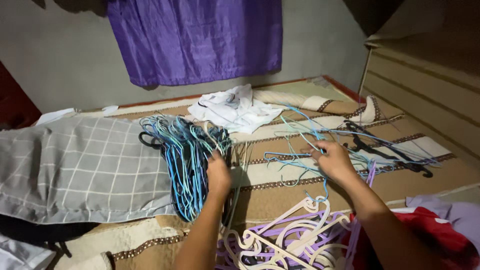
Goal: The person sorts a pile of plastic clothes hangers on a bed, separating them by color and stacking them. They then place a white shirt on a hanger and hang it on a rod. Finally, they gather the sorted hangers and hang them on the rod.
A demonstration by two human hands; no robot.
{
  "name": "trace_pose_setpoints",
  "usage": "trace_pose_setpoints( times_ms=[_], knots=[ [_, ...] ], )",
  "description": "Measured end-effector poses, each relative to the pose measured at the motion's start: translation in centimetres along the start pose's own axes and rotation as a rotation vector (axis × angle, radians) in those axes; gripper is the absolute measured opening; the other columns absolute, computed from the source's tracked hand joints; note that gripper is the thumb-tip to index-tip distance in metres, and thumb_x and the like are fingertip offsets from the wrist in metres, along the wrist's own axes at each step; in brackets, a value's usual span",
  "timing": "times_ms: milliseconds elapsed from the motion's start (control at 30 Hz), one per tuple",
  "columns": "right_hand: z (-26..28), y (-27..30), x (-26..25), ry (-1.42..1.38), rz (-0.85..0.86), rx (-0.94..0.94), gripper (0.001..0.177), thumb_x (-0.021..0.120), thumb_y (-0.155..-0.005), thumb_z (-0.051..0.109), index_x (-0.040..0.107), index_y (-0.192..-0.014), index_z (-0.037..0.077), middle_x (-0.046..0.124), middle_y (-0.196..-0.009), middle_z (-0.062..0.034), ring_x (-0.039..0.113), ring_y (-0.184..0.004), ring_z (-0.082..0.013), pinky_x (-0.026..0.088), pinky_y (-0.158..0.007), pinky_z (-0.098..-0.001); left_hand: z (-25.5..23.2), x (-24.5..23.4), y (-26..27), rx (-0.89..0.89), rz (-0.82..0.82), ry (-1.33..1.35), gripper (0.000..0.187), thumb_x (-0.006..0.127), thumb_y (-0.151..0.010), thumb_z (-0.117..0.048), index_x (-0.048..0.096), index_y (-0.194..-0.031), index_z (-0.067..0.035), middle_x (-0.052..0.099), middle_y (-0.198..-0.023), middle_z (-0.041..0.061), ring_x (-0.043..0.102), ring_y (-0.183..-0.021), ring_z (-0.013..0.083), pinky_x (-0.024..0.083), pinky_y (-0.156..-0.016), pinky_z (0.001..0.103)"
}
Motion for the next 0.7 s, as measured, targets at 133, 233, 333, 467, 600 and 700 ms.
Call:
trace_pose_setpoints(
  times_ms=[133, 233, 333, 467, 600, 700],
  knots=[
    [1.8, 0.3, 0.3, 0.048, -0.033, -0.226, 0.030, 0.070, -0.087, 0.022, 0.076, -0.111, 0.005, 0.076, -0.095, -0.0174, 0.070, -0.081, -0.0236, 0.053, -0.075, -0.0372, -0.8, -0.9, 2.6, -0.313, 0.212, 0.046, 0.021, 0.048, -0.109, -0.017, 0.051, -0.126, -0.004, 0.062, -0.125, 0.031, 0.060, -0.117, 0.0505, 0.050, -0.094, 0.055],
    [2.0, 0.4, 0.5, 0.031, 0.021, -0.186, 0.029, 0.070, -0.088, 0.023, 0.076, -0.110, 0.005, 0.077, -0.093, -0.0168, 0.071, -0.080, -0.0246, 0.054, -0.077, -0.0374, -3.3, -2.0, 3.6, 0.155, 0.178, -0.429, 0.023, 0.059, -0.095, -0.001, 0.061, -0.117, -0.004, 0.047, -0.148, 0.022, 0.052, -0.132, 0.0406, 0.053, -0.096, 0.050],
    [3.1, 0.8, 0.2, 0.050, 0.032, -0.222, 0.028, 0.071, -0.087, 0.022, 0.076, -0.107, 0.004, 0.076, -0.093, -0.0169, 0.071, -0.080, -0.0241, 0.054, -0.076, -0.0371, -3.2, -2.5, 4.1, 0.223, 0.079, -0.522, 0.033, 0.064, -0.084, -0.004, 0.065, -0.117, -0.008, 0.039, -0.151, 0.023, 0.045, -0.131, 0.0405, 0.044, -0.101, 0.053],
    [3.4, 1.5, 0.7, 0.037, 0.102, 0.062, 0.028, 0.071, -0.090, 0.022, 0.076, -0.114, 0.009, 0.074, -0.084, -0.0217, 0.065, -0.073, -0.0285, 0.052, -0.071, -0.0412, -2.1, -2.3, 4.0, 0.200, -0.115, -0.365, 0.038, 0.064, -0.079, 0.000, 0.069, -0.116, -0.006, 0.038, -0.144, 0.031, 0.044, -0.126, 0.0465, 0.043, -0.097, 0.053],
    [4.7, 2.1, 1.2, -0.006, 0.100, 0.050, 0.027, 0.069, -0.089, 0.021, 0.077, -0.114, 0.014, 0.076, -0.082, -0.0154, 0.068, -0.073, -0.0246, 0.053, -0.071, -0.0376, -1.1, -0.6, 2.8, 0.133, 0.005, -0.304, 0.032, 0.063, -0.081, 0.001, 0.068, -0.112, -0.002, 0.041, -0.148, 0.025, 0.042, -0.128, 0.0460, 0.044, -0.102, 0.050],
    [7.7, 2.7, 1.8, 0.034, -0.006, -0.398, 0.022, 0.072, -0.087, 0.020, 0.081, -0.104, 0.011, 0.072, -0.084, -0.0117, 0.067, -0.079, -0.0229, 0.051, -0.072, -0.0386, -1.5, -0.7, 1.5, 0.114, 0.013, -0.336, 0.029, 0.064, -0.084, -0.001, 0.069, -0.113, -0.003, 0.040, -0.150, 0.024, 0.043, -0.128, 0.0447, 0.044, -0.102, 0.049]
  ],
)
Point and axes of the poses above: each hand's wrist, its own y-axis away from the middle knuckle, its own x-axis out of the palm, z = x × y, the point moved 5 cm from there along -y, towards the middle knuckle
